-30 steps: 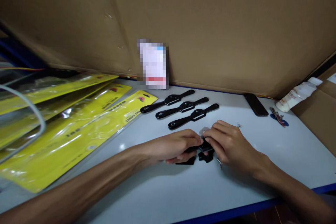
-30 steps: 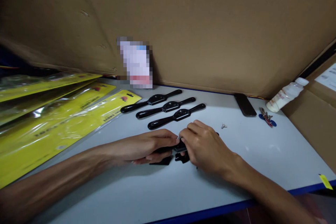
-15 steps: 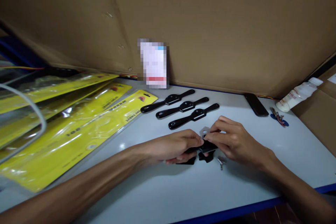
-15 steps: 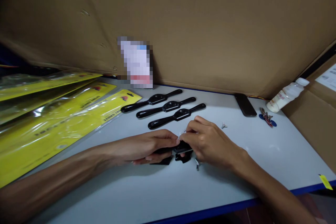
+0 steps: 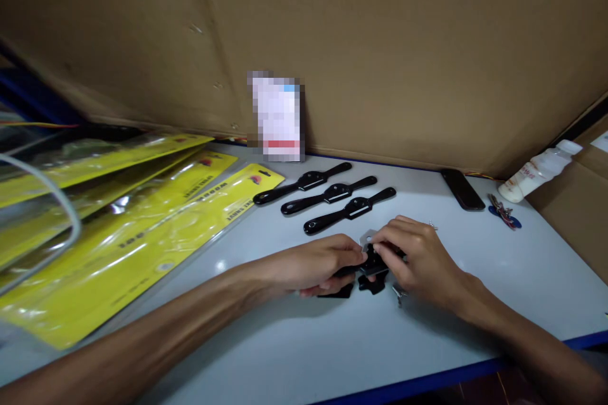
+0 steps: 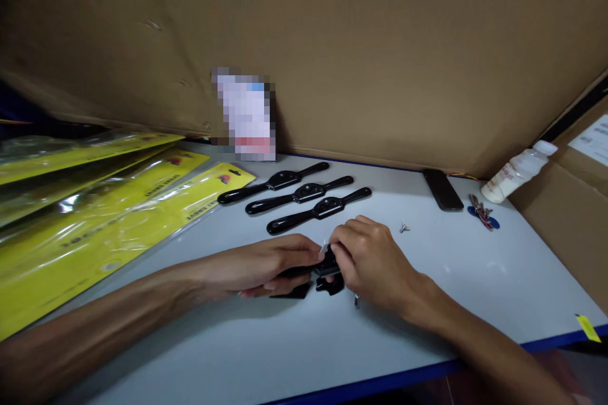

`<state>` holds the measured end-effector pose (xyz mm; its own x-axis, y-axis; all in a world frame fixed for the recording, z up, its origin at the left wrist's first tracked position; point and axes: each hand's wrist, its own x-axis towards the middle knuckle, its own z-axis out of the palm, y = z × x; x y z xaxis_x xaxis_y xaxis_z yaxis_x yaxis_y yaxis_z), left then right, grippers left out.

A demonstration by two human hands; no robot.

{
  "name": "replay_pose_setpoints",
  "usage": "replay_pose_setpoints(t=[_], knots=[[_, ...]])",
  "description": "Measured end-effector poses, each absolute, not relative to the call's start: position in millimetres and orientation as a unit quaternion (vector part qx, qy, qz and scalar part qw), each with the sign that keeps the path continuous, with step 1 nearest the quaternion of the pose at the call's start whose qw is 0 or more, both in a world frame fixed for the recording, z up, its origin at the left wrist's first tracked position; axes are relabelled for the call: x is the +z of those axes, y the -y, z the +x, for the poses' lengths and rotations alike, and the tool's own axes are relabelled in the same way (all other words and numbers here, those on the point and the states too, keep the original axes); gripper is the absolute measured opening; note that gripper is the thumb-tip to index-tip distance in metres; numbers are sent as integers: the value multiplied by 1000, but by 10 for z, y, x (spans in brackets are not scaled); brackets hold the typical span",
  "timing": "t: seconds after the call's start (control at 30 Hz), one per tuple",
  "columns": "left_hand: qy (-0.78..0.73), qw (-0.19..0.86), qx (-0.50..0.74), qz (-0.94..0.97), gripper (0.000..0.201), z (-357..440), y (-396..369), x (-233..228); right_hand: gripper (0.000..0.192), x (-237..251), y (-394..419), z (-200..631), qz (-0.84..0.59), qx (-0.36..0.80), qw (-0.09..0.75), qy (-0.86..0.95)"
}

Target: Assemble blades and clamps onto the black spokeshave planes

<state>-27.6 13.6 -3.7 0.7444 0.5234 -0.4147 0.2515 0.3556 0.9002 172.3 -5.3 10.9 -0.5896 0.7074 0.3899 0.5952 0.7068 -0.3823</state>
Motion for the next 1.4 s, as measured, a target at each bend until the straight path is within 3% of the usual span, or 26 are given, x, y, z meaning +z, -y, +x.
replay_pose_setpoints(t=[0.1, 0.43, 0.73, 1.0, 1.17, 1.4], knots=[[-339, 751, 87, 560, 31, -278, -136, -47, 19, 87, 75, 1690, -421, 139, 278, 852], [-332, 752, 78, 565, 30, -282, -141, -50, 21, 101, 82, 1685, -449, 66, 231, 861], [-324, 762, 94, 553, 31, -300, -138, -41, 23, 328, -49, 1893, -328, 198, 202, 901], [-322, 754, 91, 565, 29, -302, -143, -57, 21, 266, -54, 1923, -263, 109, 187, 940], [-327, 759, 86, 556, 33, -300, -143, -59, 12, 317, -26, 1913, -257, 124, 176, 942], [-329, 759, 89, 555, 28, -297, -140, -43, 18, 200, -9, 1868, -294, 135, 219, 921]])
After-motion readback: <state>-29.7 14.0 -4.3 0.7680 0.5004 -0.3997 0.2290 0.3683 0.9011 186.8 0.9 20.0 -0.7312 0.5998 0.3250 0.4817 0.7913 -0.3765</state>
